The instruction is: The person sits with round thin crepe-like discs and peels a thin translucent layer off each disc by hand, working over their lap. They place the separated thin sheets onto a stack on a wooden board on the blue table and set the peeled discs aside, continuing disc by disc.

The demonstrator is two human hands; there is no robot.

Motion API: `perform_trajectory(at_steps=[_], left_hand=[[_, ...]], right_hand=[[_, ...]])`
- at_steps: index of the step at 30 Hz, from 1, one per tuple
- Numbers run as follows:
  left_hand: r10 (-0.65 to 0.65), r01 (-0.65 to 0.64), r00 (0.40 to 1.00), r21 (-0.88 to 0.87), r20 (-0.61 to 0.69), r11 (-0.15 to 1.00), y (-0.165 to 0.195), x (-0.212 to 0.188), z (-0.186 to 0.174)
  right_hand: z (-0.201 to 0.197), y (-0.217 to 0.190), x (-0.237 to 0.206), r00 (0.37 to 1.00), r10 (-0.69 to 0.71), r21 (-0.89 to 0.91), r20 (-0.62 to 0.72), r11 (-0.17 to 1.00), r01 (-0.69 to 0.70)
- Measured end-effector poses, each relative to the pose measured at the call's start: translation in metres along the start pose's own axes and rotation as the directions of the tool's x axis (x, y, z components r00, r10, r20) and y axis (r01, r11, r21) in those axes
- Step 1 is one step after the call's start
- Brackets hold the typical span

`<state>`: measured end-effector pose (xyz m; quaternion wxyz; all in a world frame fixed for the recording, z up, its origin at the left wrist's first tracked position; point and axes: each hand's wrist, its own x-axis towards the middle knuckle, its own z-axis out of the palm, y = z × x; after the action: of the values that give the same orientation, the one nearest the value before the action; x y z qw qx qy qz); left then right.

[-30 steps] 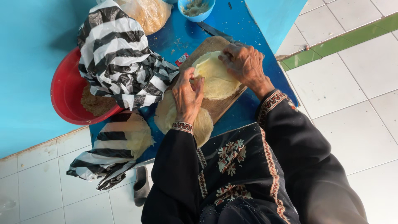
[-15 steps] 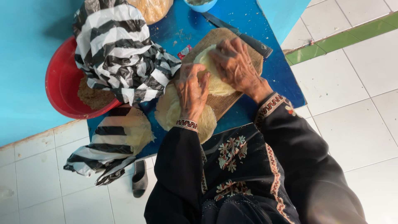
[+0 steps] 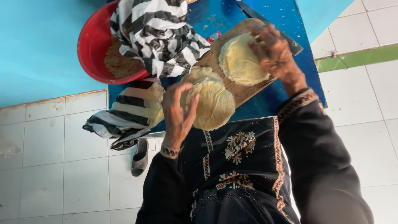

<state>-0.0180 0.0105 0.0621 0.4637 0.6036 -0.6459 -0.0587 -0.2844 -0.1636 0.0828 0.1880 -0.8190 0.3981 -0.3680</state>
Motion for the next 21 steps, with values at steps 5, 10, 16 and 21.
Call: perform_trajectory(at_steps=[5, 10, 16, 21], left_hand=[[-0.052, 0.045, 0.998, 0.249, 0.021, 0.967, -0.008, -0.049, 0.003], [-0.088, 0.084, 0.996, 0.108, 0.035, 0.991, -0.019, -0.049, 0.009], [-0.110, 0.101, 0.991, 0.111, 0.078, 0.989, -0.027, -0.050, 0.006], [-0.018, 0.006, 0.995, 0.121, 0.100, 0.993, -0.031, -0.052, 0.002]], right_hand=[[-0.007, -0.036, -0.021, 0.979, -0.195, -0.232, 0.059, 0.951, 0.203], [0.046, -0.088, -0.035, 0.911, -0.317, -0.176, 0.265, 0.913, 0.369], [0.055, -0.112, -0.028, 0.913, -0.294, -0.180, 0.283, 0.919, 0.352], [0.050, -0.123, -0.051, 0.900, -0.356, -0.122, 0.252, 0.911, 0.395]])
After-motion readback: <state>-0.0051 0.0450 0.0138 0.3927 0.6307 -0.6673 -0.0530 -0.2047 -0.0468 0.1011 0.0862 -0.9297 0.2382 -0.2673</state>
